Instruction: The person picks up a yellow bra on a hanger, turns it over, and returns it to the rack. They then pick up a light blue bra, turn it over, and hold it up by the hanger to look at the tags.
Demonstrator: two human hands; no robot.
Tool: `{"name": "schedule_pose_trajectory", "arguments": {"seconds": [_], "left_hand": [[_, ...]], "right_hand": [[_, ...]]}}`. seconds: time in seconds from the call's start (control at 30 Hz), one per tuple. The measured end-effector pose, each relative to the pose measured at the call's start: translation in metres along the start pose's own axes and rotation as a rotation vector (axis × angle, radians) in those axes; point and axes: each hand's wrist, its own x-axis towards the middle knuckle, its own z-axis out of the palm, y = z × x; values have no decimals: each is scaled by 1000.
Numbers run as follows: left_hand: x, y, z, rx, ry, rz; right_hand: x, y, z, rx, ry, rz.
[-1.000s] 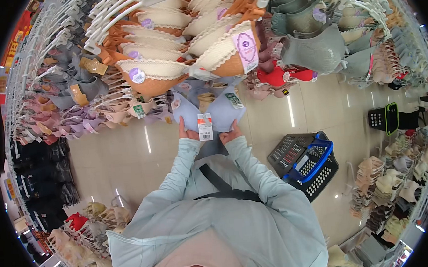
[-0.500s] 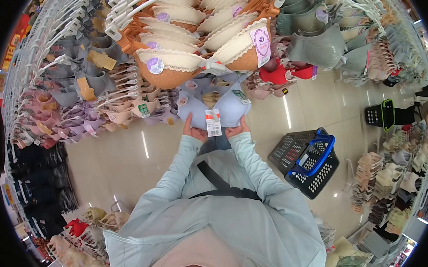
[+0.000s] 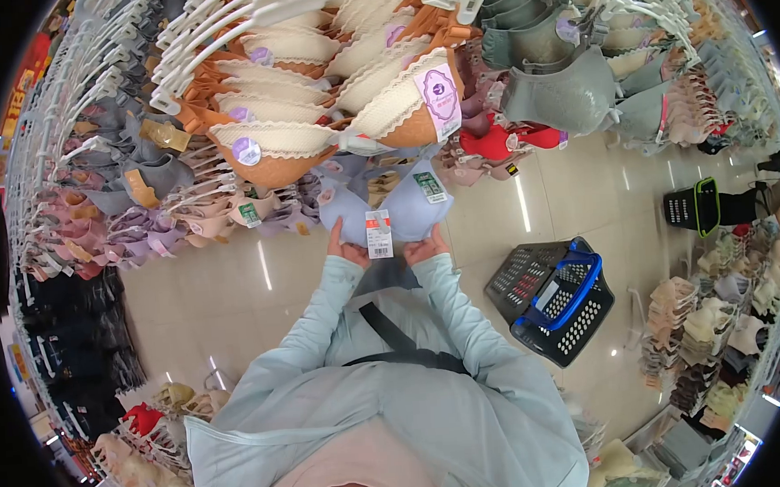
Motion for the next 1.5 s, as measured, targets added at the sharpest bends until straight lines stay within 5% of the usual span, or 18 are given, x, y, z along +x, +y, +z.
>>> {"name": "schedule_pose_trajectory", "arguments": {"seconds": [0.87, 1.27, 1.5], "left_hand": [[-1, -36, 7, -140, 56, 230], [4, -23, -11, -108, -33, 180], [5, -15, -31, -53, 15, 105]], "right_hand": [[10, -47, 16, -63, 179, 325], [13, -29, 4, -41, 87, 267], [8, -7, 1, -28, 142, 60]]}}
